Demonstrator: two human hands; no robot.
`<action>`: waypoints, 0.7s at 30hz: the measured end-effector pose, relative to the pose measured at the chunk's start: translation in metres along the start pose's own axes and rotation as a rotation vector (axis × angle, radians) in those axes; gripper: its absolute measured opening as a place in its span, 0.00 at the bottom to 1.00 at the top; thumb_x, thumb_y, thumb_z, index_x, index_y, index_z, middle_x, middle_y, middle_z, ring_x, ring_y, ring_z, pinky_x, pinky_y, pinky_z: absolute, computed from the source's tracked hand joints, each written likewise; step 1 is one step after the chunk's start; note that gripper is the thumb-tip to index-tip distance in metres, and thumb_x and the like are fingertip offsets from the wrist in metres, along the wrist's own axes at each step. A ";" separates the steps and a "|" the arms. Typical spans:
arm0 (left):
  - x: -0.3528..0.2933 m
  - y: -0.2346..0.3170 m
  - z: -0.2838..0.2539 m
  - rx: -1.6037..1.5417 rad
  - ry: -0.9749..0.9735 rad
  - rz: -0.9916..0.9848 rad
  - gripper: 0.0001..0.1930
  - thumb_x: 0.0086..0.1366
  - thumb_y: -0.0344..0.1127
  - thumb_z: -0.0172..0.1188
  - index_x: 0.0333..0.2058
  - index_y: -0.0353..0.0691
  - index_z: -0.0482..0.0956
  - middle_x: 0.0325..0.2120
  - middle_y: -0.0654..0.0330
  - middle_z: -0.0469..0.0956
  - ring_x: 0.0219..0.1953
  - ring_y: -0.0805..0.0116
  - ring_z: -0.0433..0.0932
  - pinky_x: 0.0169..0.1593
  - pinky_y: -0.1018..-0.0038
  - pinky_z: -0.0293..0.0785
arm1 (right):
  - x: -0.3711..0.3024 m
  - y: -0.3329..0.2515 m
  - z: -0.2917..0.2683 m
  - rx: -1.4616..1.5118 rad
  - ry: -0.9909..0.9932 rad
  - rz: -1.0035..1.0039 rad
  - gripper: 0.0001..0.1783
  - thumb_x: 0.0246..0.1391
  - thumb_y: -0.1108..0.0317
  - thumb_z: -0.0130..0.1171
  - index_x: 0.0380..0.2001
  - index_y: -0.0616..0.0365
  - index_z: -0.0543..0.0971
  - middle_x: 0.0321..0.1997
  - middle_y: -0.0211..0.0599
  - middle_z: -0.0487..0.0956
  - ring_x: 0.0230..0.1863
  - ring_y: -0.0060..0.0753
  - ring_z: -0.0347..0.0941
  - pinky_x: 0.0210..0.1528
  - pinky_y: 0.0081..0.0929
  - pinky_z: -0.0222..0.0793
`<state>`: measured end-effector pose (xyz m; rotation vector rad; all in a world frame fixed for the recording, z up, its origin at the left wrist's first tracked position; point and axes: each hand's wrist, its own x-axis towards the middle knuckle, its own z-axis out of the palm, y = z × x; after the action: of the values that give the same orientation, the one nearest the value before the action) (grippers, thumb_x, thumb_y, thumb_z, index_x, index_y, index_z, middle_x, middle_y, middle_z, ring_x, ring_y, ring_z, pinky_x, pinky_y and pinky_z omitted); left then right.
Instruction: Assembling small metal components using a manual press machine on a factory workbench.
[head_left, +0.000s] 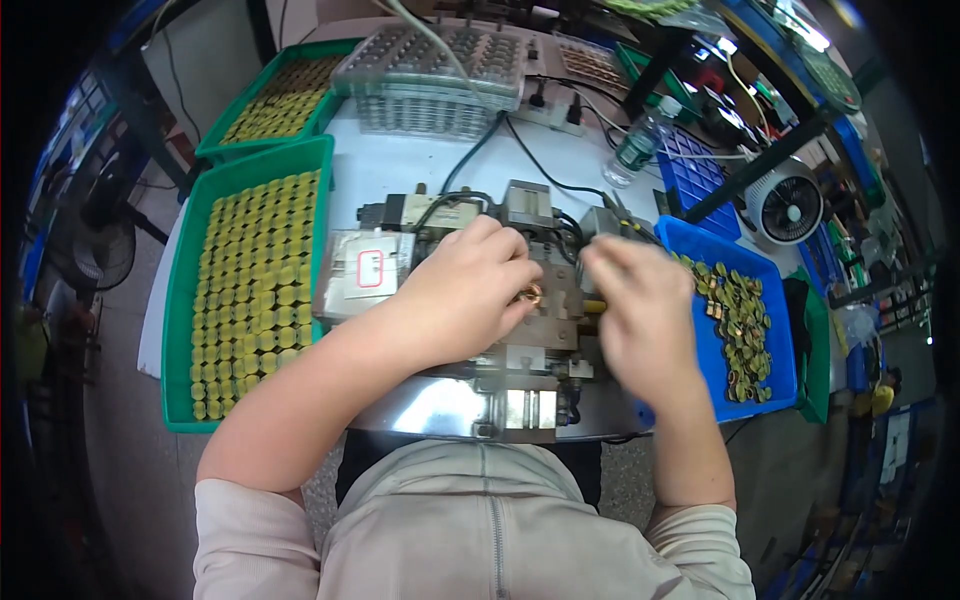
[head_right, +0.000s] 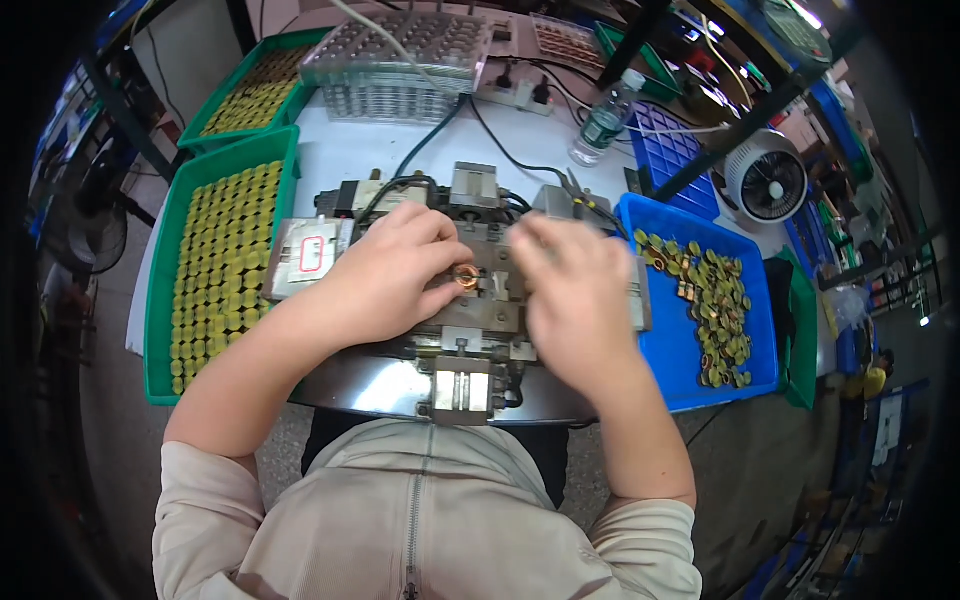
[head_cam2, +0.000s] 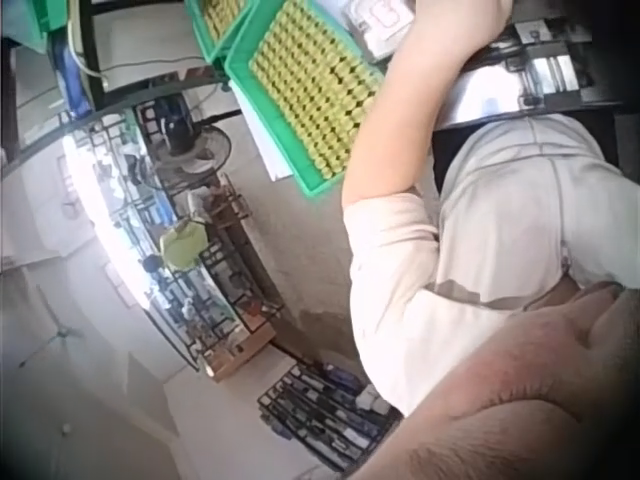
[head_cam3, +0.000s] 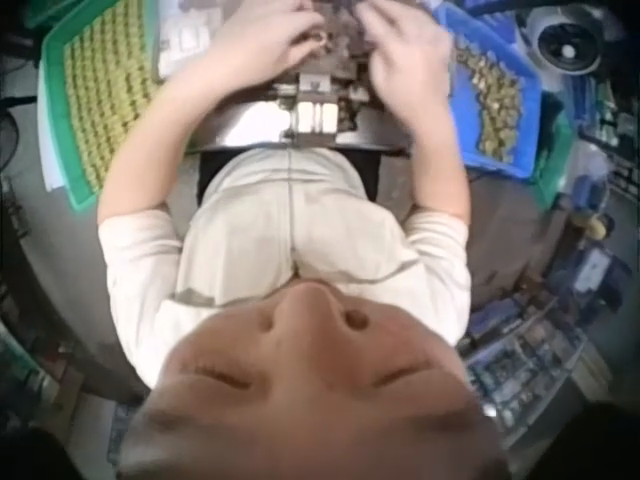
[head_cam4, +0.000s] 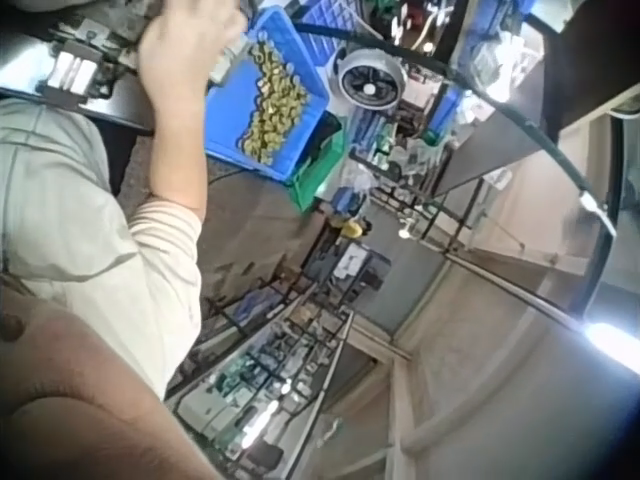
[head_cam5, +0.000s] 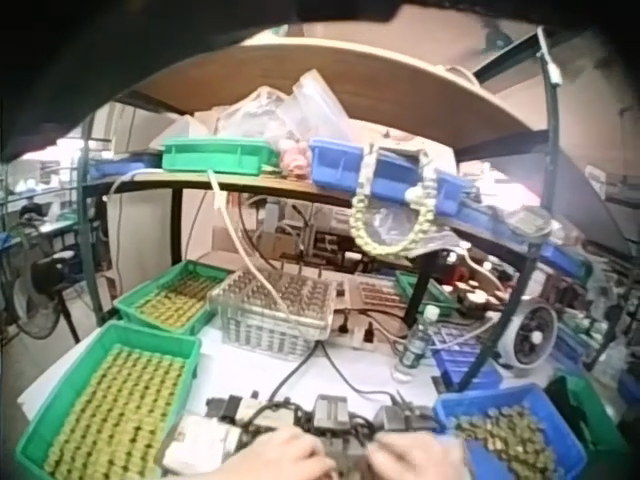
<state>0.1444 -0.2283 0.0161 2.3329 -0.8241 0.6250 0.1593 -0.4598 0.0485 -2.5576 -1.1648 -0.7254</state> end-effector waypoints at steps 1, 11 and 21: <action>-0.001 -0.002 0.003 0.040 -0.058 0.007 0.08 0.56 0.31 0.63 0.35 0.39 0.80 0.36 0.56 0.76 0.40 0.56 0.73 0.45 0.65 0.73 | -0.004 0.019 -0.011 0.022 0.088 0.027 0.29 0.42 0.81 0.54 0.52 0.55 0.79 0.55 0.38 0.77 0.51 0.39 0.72 0.55 0.37 0.59; 0.022 0.005 0.009 0.126 -0.263 0.059 0.11 0.57 0.32 0.63 0.39 0.37 0.79 0.36 0.55 0.76 0.41 0.55 0.73 0.48 0.64 0.74 | -0.082 0.180 -0.047 -0.428 -0.186 0.838 0.13 0.56 0.68 0.54 0.39 0.58 0.86 0.42 0.38 0.85 0.43 0.47 0.79 0.52 0.41 0.64; -0.012 -0.004 -0.061 -0.793 0.120 -0.766 0.13 0.62 0.25 0.56 0.46 0.34 0.77 0.35 0.58 0.76 0.30 0.75 0.69 0.34 0.83 0.65 | -0.099 0.224 0.035 -0.483 -0.507 0.890 0.14 0.53 0.60 0.61 0.40 0.56 0.82 0.43 0.44 0.82 0.42 0.50 0.78 0.52 0.47 0.67</action>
<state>0.1249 -0.1807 0.0514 1.6464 -0.0363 0.0610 0.2849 -0.6551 -0.0361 -3.3142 0.2023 -0.1338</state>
